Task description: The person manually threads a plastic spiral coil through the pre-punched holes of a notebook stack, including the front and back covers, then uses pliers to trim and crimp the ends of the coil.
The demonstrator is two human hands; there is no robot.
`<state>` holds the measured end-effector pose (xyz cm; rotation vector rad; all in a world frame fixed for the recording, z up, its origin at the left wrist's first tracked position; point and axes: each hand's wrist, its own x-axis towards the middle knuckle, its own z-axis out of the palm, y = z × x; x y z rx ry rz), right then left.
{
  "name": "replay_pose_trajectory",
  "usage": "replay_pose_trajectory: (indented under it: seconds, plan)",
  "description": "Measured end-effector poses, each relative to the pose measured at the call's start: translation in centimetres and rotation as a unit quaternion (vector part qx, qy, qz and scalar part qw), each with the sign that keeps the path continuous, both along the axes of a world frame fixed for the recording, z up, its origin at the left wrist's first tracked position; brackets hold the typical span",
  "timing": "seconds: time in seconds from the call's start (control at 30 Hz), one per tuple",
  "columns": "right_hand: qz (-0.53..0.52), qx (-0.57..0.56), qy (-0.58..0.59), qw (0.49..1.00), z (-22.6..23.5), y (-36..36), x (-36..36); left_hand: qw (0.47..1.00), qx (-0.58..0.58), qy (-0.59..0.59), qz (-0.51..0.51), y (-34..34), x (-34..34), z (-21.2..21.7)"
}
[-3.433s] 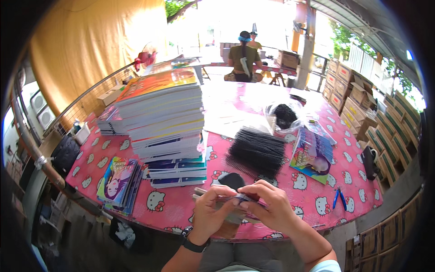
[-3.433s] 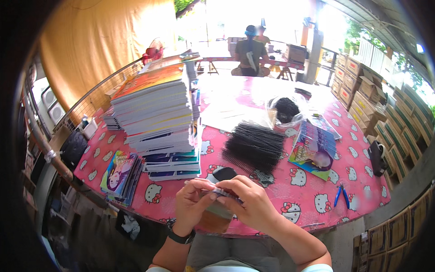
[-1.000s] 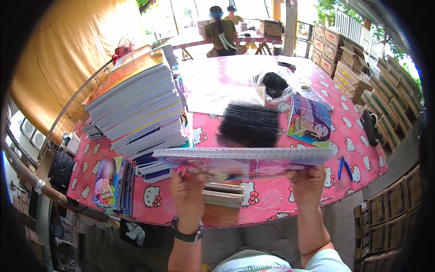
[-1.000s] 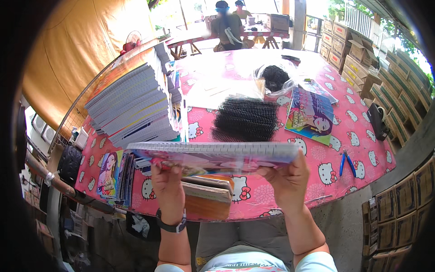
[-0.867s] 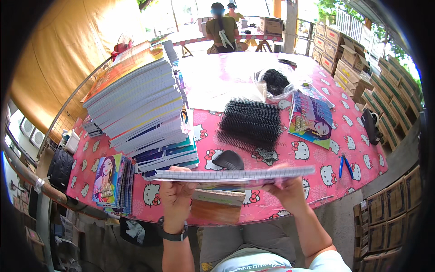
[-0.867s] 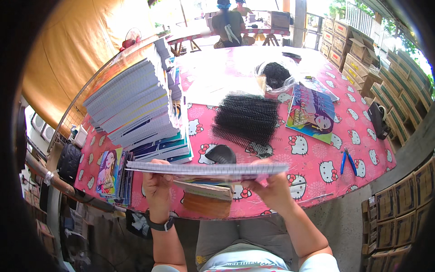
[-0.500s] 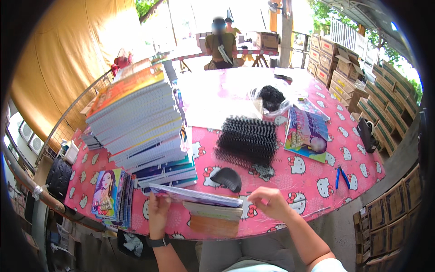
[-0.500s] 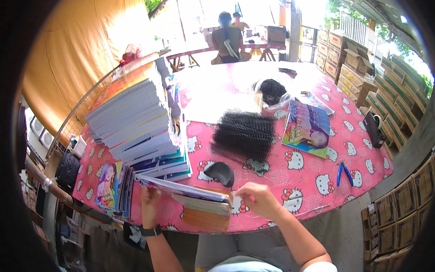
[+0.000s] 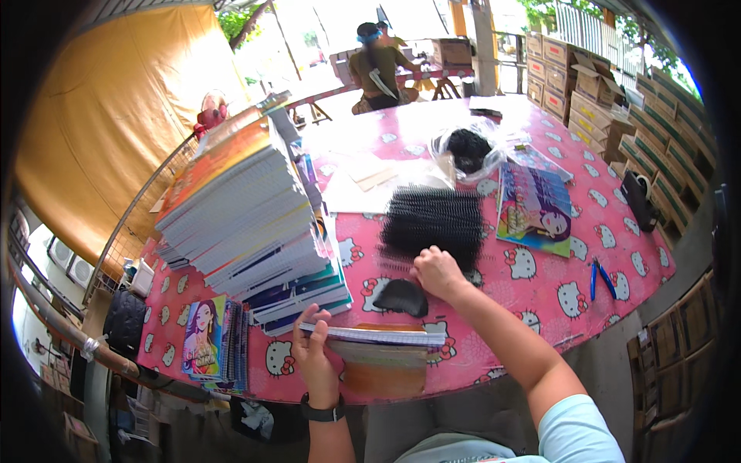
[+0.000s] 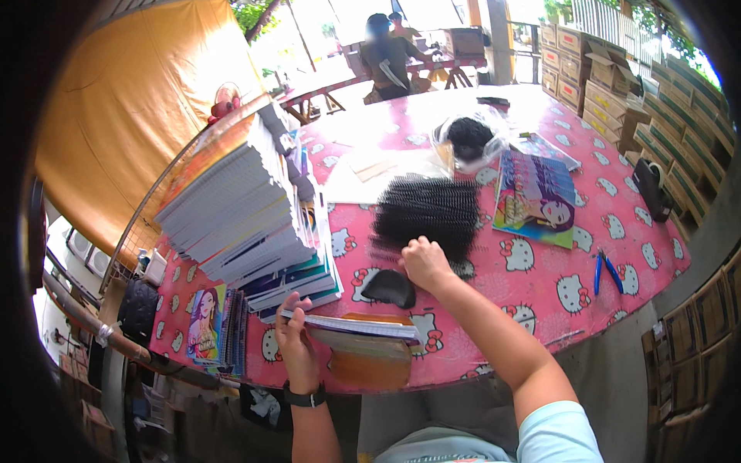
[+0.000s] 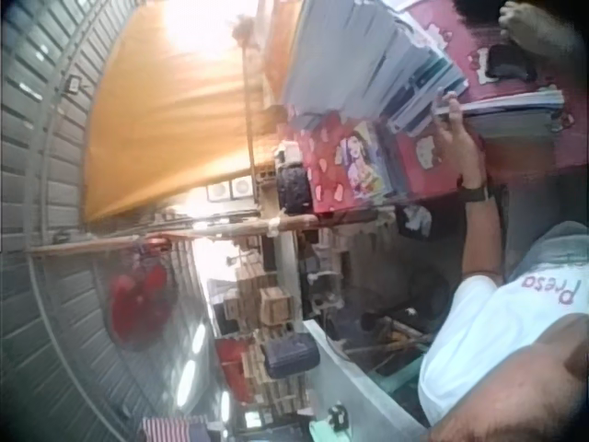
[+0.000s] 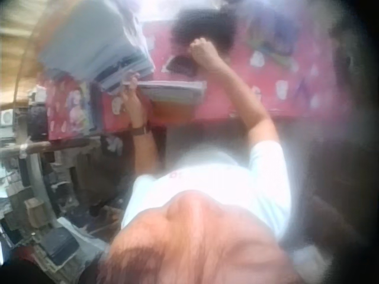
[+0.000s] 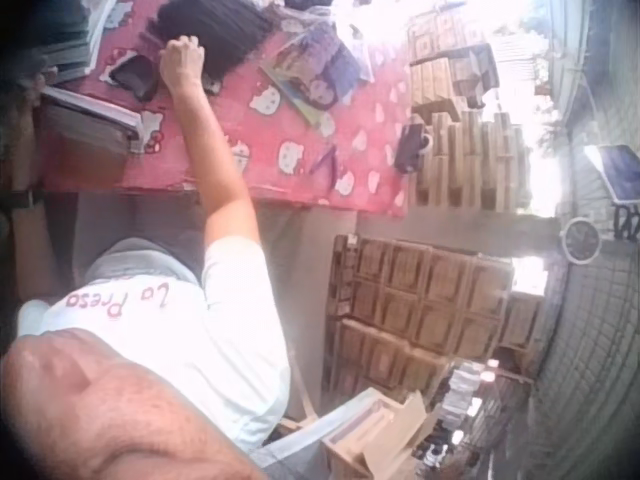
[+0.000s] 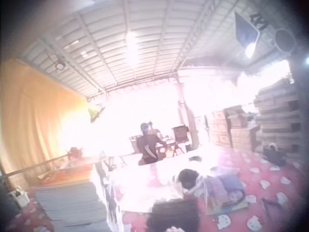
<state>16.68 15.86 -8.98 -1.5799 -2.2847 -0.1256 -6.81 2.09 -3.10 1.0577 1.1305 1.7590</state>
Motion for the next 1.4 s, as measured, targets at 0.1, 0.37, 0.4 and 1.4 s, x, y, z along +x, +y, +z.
replay_pose_trajectory:
  seconds: [0.1,0.37,0.4,1.4]
  plan:
    - [0.014,0.083,0.153,0.985,1.9,-0.9,1.5,1.0,-0.007,-0.016,0.012,0.1,0.0,-0.5]
    - [0.1,0.112,0.55,0.822,12.7,-9.5,3.8,0.797,0.11,0.594,0.023,-3.9,8.5,3.3]
    - [0.097,0.131,0.54,0.826,13.5,-10.7,4.1,0.796,0.092,0.595,-0.053,-3.8,9.3,3.6]
    - [0.266,-0.142,0.37,0.879,10.4,-15.8,4.9,0.845,0.21,0.487,-0.067,-3.0,8.5,3.2]
